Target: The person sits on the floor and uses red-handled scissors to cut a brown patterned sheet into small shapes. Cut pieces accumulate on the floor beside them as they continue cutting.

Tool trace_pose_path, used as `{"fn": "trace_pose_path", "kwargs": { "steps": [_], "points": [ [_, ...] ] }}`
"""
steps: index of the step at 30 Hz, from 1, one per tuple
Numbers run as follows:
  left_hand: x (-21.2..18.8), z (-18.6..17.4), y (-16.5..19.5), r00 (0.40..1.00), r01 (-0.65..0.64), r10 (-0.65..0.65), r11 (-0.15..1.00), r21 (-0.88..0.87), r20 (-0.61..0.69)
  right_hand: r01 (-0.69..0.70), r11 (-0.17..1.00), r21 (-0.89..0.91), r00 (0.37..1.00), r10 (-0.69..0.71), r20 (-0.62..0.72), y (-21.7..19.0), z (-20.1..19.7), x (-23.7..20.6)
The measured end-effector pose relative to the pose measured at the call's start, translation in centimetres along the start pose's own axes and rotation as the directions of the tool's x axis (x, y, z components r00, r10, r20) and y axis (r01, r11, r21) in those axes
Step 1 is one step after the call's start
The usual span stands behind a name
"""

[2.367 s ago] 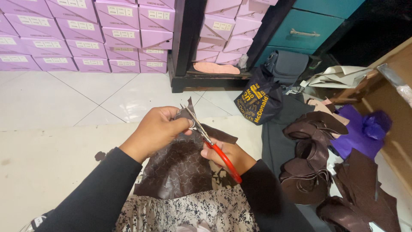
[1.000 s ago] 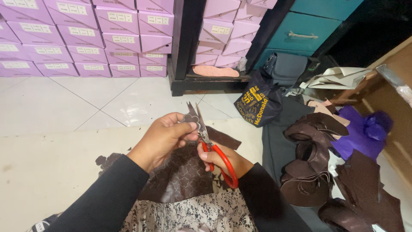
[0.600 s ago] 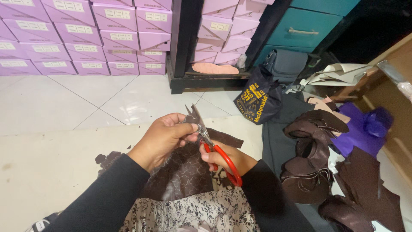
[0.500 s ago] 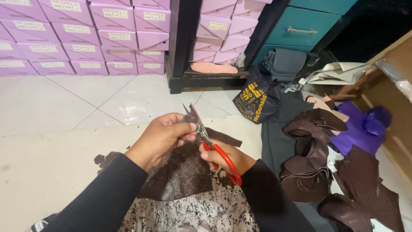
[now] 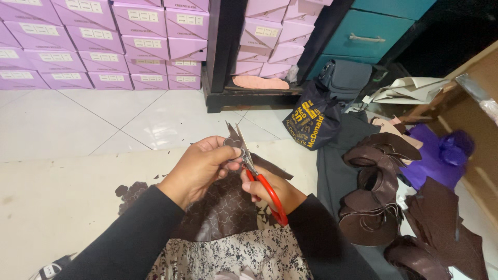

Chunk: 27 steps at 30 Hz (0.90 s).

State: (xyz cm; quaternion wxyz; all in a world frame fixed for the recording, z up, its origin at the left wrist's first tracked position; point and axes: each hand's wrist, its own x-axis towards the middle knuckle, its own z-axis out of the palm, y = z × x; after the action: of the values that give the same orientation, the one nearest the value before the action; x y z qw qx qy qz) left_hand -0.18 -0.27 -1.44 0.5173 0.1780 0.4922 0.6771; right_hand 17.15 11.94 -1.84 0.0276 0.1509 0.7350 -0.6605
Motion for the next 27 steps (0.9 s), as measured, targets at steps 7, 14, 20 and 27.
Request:
{"fn": "trace_pose_path", "kwargs": {
  "steps": [7, 14, 20, 27],
  "points": [
    [0.0, -0.2, -0.3, 1.0, 0.012, -0.012, 1.0, -0.025, 0.015, -0.065, 0.997, 0.052, 0.997, 0.067, -0.036, 0.0, -0.3, 0.0],
    [0.2, 0.1, -0.7, 0.998, -0.038, 0.038, 0.999, -0.004, 0.04, -0.112, 0.986, 0.122, 0.994, 0.113, -0.007, -0.5, -0.4, 0.0],
    [0.5, -0.2, -0.7, 0.998, 0.037, -0.035, 0.998, -0.051, 0.045, -0.103, 0.993, 0.057, 0.995, 0.103, 0.015, -1.3, -0.4, -0.6],
    [0.8, -0.7, -0.9, 0.988, 0.112, -0.09, 0.976, -0.186, 0.126, -0.035, 0.991, 0.126, 0.998, 0.028, 0.054, -1.5, -0.4, -1.1]
  ]
}}
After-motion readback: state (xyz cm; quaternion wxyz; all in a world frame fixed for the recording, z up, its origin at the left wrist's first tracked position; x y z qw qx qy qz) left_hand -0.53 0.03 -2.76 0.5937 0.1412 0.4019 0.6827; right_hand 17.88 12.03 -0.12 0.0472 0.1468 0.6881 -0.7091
